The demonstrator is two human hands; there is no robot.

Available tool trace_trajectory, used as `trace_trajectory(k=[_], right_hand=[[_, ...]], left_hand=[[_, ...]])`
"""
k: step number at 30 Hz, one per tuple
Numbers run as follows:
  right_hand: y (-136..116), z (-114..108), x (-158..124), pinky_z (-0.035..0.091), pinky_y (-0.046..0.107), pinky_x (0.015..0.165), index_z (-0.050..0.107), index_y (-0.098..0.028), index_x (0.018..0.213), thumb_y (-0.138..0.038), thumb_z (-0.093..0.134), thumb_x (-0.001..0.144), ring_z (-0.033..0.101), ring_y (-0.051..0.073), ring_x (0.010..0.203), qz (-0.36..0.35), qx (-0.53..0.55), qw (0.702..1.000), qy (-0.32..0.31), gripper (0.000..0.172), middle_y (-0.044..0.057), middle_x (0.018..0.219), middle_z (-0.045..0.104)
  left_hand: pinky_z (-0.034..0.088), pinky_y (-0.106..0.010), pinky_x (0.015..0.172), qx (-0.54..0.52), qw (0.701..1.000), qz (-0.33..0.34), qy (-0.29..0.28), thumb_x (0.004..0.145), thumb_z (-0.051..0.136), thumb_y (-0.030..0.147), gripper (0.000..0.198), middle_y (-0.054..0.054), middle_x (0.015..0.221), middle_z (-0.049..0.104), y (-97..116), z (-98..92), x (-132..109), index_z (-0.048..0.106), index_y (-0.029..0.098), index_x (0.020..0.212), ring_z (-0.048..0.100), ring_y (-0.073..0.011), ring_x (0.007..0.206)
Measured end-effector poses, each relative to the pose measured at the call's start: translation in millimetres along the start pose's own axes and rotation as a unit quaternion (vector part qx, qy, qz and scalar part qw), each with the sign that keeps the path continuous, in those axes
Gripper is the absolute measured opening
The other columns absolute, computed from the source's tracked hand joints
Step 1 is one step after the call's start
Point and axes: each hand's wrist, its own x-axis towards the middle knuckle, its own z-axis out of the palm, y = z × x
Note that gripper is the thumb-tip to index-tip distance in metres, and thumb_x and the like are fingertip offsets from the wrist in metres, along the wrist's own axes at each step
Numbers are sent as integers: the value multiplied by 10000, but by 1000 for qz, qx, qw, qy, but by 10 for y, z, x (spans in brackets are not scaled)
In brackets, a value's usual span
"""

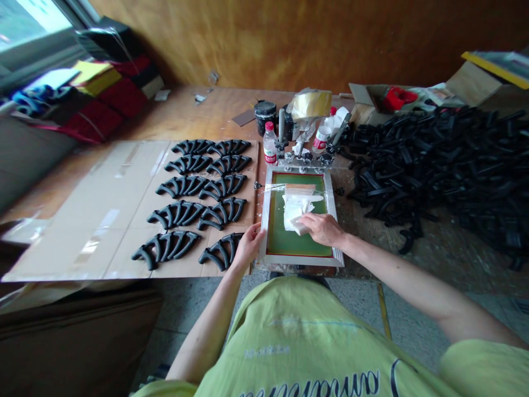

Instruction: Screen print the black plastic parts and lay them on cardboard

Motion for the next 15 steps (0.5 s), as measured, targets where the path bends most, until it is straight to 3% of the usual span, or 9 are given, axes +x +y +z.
trace_trajectory(k=[4,9,12,15], right_hand=[[49,-190,221,461,270,705,698,-239,1066,-247,633,883,664,192,881,42,36,998,27,195,19,1012,730],[327,-511,660,501,341,821,490,-287,1439,-319,661,885,665,222,939,141,53,983,102,581,49,1139,704],[773,-663,581,504,352,806,501,-229,1419,-393,569,939,667,213,859,217,72,962,149,511,60,1024,719],[1192,-647,295,502,359,763,582,-138,1266,-359,365,1012,657,212,806,289,68,938,180,401,92,910,713]], left_hand=[[313,-179,425,-18,1000,-6,-11,818,627,530,640,14,699,627,45,-25,-13,560,154,1331,469,-81,484],[344,-187,421,-51,998,14,-20,780,703,513,766,21,651,623,355,-98,-112,493,184,1440,494,-96,473],[416,-207,467,-101,994,49,-11,783,689,572,624,-18,707,663,689,-123,-156,654,169,1259,569,-127,553],[461,-218,509,-132,982,133,22,840,575,658,549,-37,734,672,1084,-107,-98,734,151,979,597,-131,595]])
